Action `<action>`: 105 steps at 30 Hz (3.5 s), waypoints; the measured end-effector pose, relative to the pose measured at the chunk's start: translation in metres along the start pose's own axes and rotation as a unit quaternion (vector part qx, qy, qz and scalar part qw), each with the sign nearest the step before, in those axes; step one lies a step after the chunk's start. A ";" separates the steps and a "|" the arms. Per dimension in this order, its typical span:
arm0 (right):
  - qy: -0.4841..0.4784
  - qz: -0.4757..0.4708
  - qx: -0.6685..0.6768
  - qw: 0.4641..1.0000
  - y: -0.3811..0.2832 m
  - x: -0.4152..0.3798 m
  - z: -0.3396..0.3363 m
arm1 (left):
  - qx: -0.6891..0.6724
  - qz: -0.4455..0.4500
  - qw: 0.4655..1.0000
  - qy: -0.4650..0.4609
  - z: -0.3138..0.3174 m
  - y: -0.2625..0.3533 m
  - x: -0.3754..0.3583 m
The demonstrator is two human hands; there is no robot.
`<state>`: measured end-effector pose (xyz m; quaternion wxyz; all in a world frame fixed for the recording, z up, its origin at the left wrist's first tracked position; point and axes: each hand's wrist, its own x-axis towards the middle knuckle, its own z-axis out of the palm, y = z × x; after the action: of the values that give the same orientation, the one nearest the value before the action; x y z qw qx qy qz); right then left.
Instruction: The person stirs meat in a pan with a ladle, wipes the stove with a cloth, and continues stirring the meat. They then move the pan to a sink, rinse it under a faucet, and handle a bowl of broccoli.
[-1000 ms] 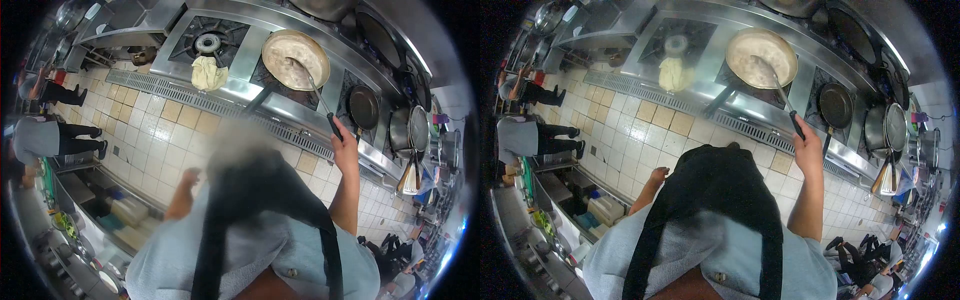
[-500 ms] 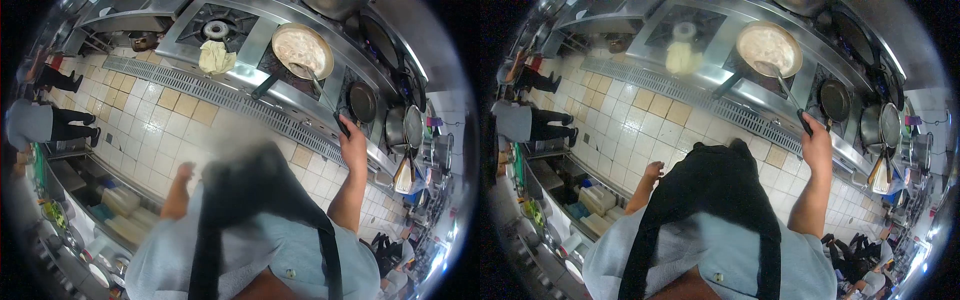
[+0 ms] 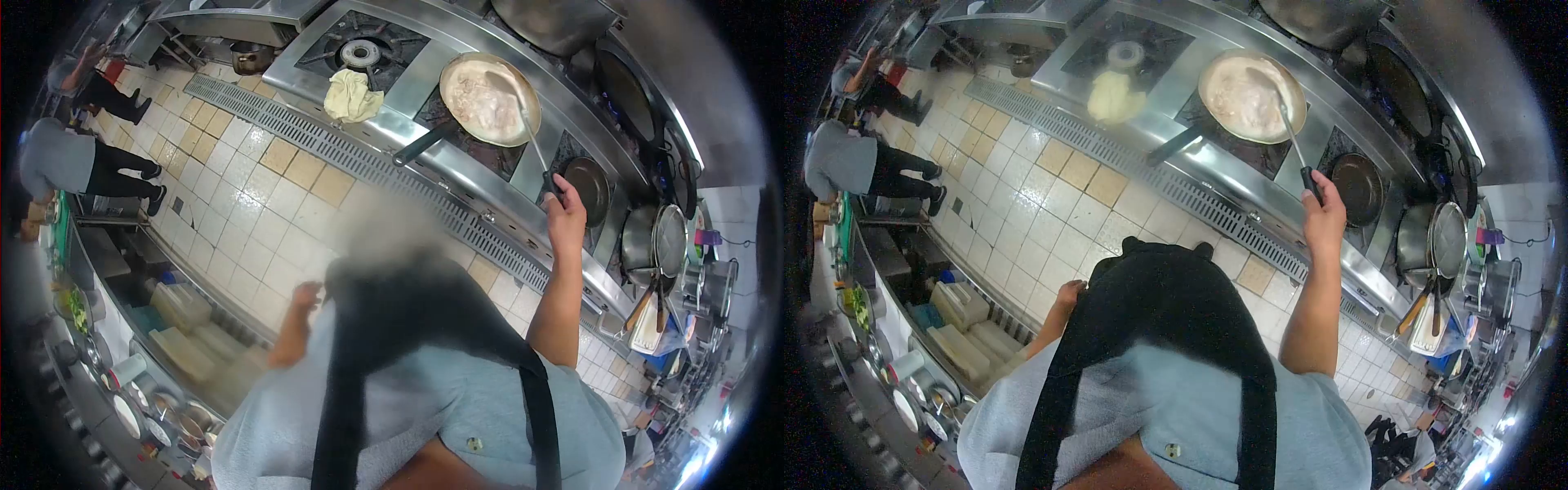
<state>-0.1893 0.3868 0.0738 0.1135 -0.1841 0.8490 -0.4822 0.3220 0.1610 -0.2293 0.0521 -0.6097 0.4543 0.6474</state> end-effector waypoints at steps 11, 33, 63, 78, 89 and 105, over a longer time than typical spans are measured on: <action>-0.131 0.190 0.111 0.967 0.007 0.020 0.017 | 0.115 0.134 0.984 -0.020 0.003 -0.041 0.059; -0.090 0.066 0.059 0.992 -0.028 -0.015 -0.018 | 0.165 0.206 0.964 -0.011 0.004 -0.064 0.048; -0.073 -0.099 -0.289 0.949 -0.051 -0.020 -0.044 | 0.060 0.024 0.997 0.028 0.023 0.014 -0.024; -0.027 -0.018 -0.171 0.985 -0.016 -0.009 -0.011 | 0.175 0.146 0.973 -0.031 -0.001 -0.023 0.074; 0.003 -0.025 -0.193 0.981 0.005 0.007 -0.007 | 0.185 0.130 0.973 -0.050 -0.010 -0.047 0.068; -0.172 0.256 0.390 0.868 -0.034 -0.004 0.007 | 0.009 -0.021 0.998 0.061 0.031 0.048 -0.033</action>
<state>-0.1759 0.3673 0.0992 0.4401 0.0189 0.5763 -0.6883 0.2772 0.1694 -0.1817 0.0436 -0.6570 0.4492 0.6039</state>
